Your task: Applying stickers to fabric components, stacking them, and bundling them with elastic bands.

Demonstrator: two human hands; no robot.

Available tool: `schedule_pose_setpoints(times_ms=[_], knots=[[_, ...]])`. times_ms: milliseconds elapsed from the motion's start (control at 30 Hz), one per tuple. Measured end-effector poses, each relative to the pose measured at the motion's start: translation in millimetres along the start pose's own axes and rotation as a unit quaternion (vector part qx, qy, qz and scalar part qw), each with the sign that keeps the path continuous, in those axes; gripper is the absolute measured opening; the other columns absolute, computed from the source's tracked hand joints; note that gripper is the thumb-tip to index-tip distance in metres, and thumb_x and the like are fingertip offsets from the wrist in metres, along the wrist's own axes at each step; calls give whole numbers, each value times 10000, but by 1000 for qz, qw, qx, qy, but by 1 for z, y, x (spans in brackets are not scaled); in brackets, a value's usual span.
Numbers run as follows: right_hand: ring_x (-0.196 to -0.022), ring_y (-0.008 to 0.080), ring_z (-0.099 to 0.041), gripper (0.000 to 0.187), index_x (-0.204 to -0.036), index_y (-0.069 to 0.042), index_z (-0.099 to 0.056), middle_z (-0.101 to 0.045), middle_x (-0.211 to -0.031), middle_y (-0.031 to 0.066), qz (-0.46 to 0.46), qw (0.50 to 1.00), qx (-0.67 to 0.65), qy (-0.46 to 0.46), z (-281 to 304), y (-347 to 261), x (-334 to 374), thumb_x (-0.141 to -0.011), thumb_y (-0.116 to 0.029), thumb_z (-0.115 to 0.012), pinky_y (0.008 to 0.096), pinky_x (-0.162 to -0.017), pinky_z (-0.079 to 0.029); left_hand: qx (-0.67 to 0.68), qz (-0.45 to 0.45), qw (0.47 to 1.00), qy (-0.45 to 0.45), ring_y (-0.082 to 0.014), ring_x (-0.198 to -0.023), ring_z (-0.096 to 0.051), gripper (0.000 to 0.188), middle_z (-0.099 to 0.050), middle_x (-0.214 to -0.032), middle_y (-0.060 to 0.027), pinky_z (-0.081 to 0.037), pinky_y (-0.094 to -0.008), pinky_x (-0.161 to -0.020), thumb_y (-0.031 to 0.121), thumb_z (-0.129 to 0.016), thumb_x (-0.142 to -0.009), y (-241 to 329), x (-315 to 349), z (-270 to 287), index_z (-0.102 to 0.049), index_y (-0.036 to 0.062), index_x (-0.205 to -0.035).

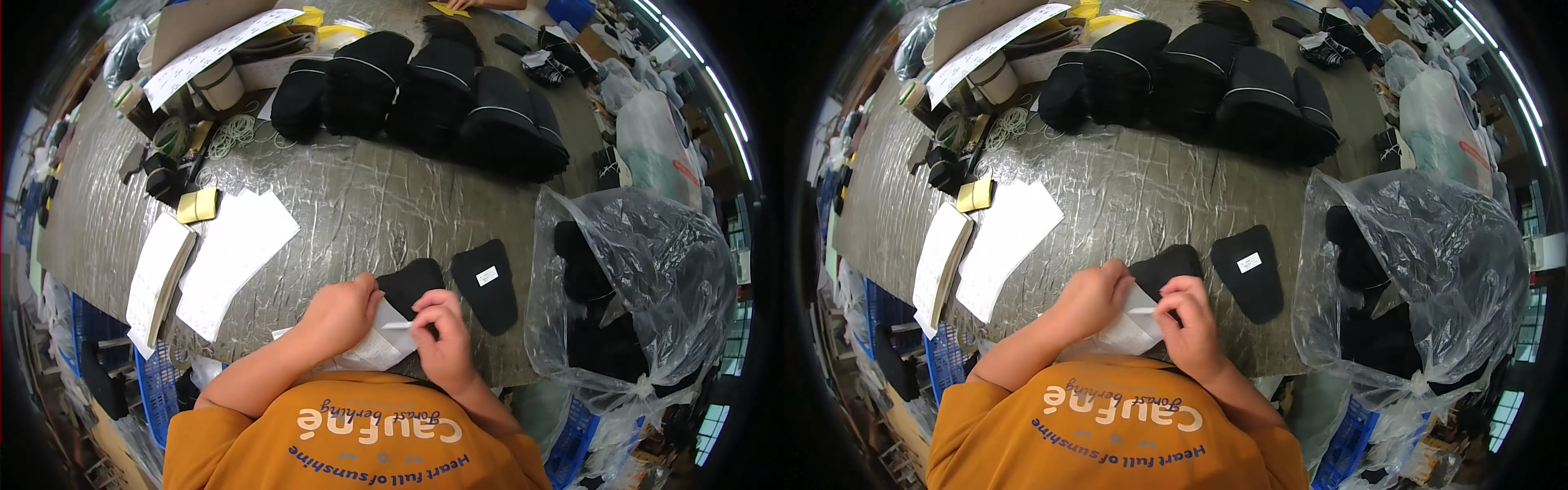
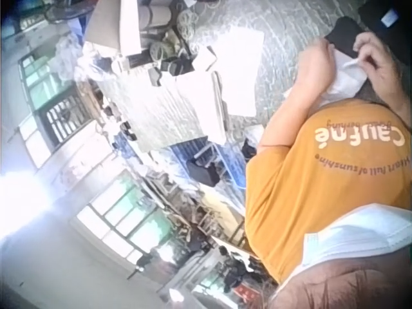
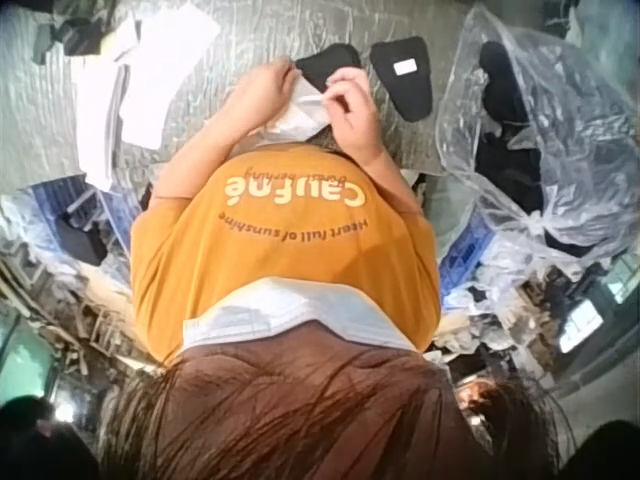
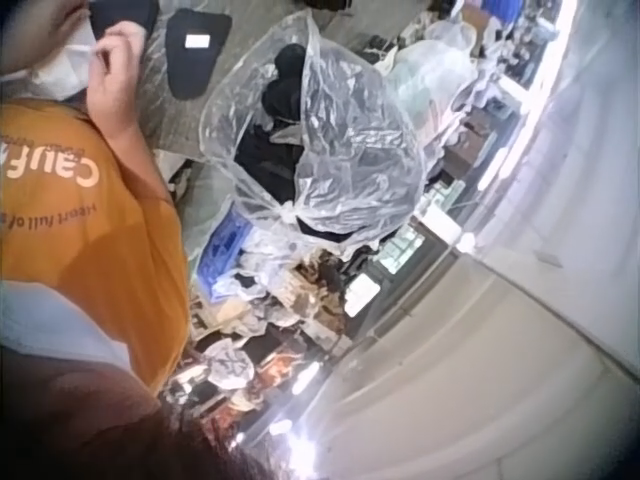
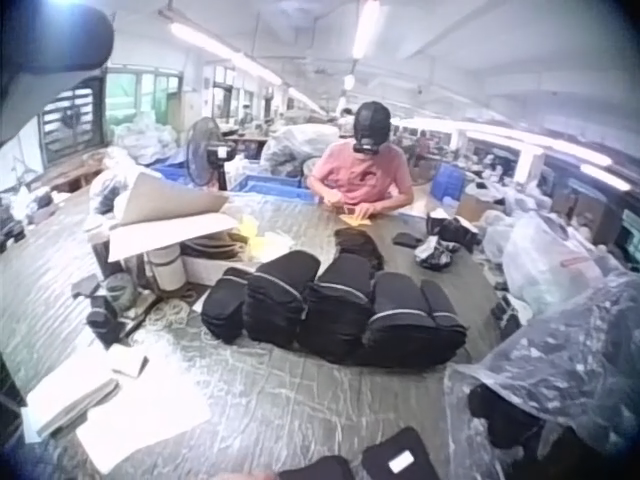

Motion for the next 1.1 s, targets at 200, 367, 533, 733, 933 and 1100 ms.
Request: schedule_pose_setpoints(times_ms=[200,367,533,733,933,1100], knots=[[-695,44,-492,46,-873,-2,-562,-556,-809,9,-192,970,-108,102,31,64,-1,-875,19,-603,199,-634,-423,-102,-47,981,-155,-385,-719,-642,269,-647,-760,-211,-503,-462,-624,246,-651,-846,17,11,-17,-576,0,-765],[-669,2,-514,42,-927,19,-608,-596,-788,-24,-248,964,-85,48,13,89,-7,-885,17,-615,158,-605,-421,-96,-252,949,-163,-339,-1127,-562,202,-610,-1184,-193,-477,-403,-900,186,-639,-813,42,30,-37,-617,-12,-849],[-643,0,-512,33,-906,18,-615,-598,-766,-27,-276,960,-39,25,5,101,-4,-874,21,-622,153,-580,-420,-155,-264,934,-186,-359,-1279,-464,231,-528,-1322,-235,-398,-403,-1057,166,-567,-854,42,35,-48,-602,-53,-920],[-601,7,-498,17,-857,16,-628,-596,-705,-25,-272,959,-36,75,14,101,-1,-844,27,-628,174,-536,-418,-155,-276,932,-176,-373,-1295,-443,234,-507,-1331,-261,-377,-418,-1076,149,-529,-863,43,33,-49,-599,-66,-925],[-606,3,-491,10,-858,18,-628,-598,-724,-21,-266,959,-50,89,11,98,-3,-853,25,-632,170,-535,-416,-156,-278,929,-186,-381,-1301,-433,243,-494,-1340,-269,-364,-423,-1085,147,-520,-866,43,32,-52,-601,-69,-944],[-632,-17,-474,30,-889,9,-619,-579,-761,-46,-272,958,-41,81,8,100,-3,-868,30,-624,139,-557,-391,-151,-276,930,-190,-382,-1301,-432,245,-491,-1343,-265,-365,-421,-1086,147,-516,-868,44,32,-50,-598,-70,-946]])
Point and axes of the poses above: each hand's wrist, its own x-axis away from the middle knuckle, its own z-axis out of the back of the hand, y = z × x, the point moved 10 cm from there along -x, towards the middle knuckle
